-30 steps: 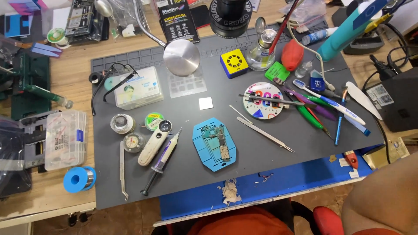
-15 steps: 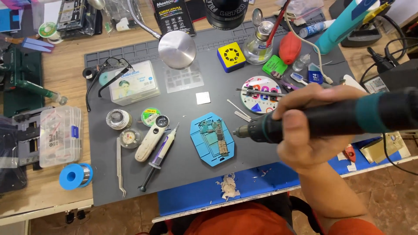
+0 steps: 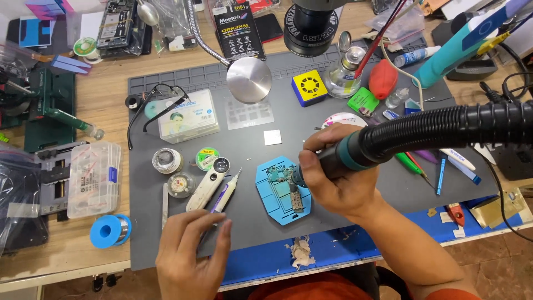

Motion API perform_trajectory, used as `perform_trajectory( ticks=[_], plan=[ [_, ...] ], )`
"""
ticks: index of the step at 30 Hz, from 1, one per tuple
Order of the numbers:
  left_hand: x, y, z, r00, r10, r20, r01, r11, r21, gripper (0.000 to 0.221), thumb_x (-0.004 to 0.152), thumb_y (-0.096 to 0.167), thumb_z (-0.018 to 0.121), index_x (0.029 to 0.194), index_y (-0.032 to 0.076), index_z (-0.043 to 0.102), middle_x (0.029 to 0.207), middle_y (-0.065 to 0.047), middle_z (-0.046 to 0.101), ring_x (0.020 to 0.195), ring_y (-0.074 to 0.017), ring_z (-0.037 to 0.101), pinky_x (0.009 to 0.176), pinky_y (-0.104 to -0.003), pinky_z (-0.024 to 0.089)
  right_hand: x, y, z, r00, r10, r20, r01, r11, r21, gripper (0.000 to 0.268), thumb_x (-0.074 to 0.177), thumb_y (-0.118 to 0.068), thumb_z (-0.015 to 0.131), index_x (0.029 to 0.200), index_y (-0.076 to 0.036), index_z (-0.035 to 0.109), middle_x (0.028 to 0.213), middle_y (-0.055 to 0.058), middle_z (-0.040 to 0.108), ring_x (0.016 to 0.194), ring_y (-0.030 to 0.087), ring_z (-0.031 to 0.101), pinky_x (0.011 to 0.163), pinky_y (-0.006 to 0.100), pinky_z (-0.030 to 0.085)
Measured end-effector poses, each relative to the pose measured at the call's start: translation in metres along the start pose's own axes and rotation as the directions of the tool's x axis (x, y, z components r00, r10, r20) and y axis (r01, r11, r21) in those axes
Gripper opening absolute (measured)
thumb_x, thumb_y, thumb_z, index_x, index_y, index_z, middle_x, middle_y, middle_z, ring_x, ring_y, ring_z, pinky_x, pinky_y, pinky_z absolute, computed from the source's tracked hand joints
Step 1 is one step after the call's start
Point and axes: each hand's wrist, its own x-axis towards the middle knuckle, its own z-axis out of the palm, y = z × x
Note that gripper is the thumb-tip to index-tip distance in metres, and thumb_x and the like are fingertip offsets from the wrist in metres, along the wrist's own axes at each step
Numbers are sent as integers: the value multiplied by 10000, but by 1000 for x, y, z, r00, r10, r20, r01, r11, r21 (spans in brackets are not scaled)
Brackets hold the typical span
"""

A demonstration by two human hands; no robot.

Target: A person performs a delicate repair on a circuit board, using tweezers to position a component, a magnifier for inspection, and a hot air gun for soldering.

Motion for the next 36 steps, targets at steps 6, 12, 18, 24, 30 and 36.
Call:
perform_trajectory(
  ticks=[6,12,18,24,30,36],
  plan=[
    [-18,-45,15,1000,7,13,-9,978,210,207,914,222,805,1075,104,750,1051,-65,688,992,-260,660,883,-412,564,3,-1,4,999,31,-5,-31,998,54,300,968,-125,703,1175,-131,485,837,67,605,741,174,618,785,320,525],
    [-29,-58,21,999,12,51,-25,963,269,275,892,244,831,1109,105,737,1081,-88,677,1032,-274,644,902,-428,561,4,0,6,1000,-18,-3,18,1000,3,282,994,-127,673,1184,-122,465,784,77,600,703,182,576,781,340,499],
    [-30,-60,25,998,8,62,-25,961,275,299,886,246,839,1123,100,728,1117,-100,685,1054,-267,635,906,-425,555,-1,5,7,1000,-1,30,0,1000,27,303,978,-89,687,1186,-101,467,840,85,613,706,211,661,741,342,533],
    [-33,-63,26,998,-11,67,-10,954,299,331,885,262,839,1154,106,726,1145,-99,692,1091,-268,634,923,-437,551,-3,6,3,1000,15,13,-15,1000,-17,303,981,-120,697,1189,-121,476,861,70,622,758,183,628,858,341,516],
    [-33,-62,27,998,-5,69,-16,952,304,349,877,239,847,1171,96,724,1138,-100,681,1078,-277,629,950,-443,546,-5,10,4,1000,1,30,-4,995,102,320,997,-80,689,1219,-143,468,892,81,600,758,210,651,745,337,543],
    [-33,-62,28,998,34,50,-47,956,291,323,897,220,837,1168,89,720,1140,-90,672,1061,-280,627,954,-439,542,-6,8,3,1000,28,12,-28,998,52,311,978,-89,697,1197,-125,478,881,73,601,742,186,651,764,322,522]
  ],
)
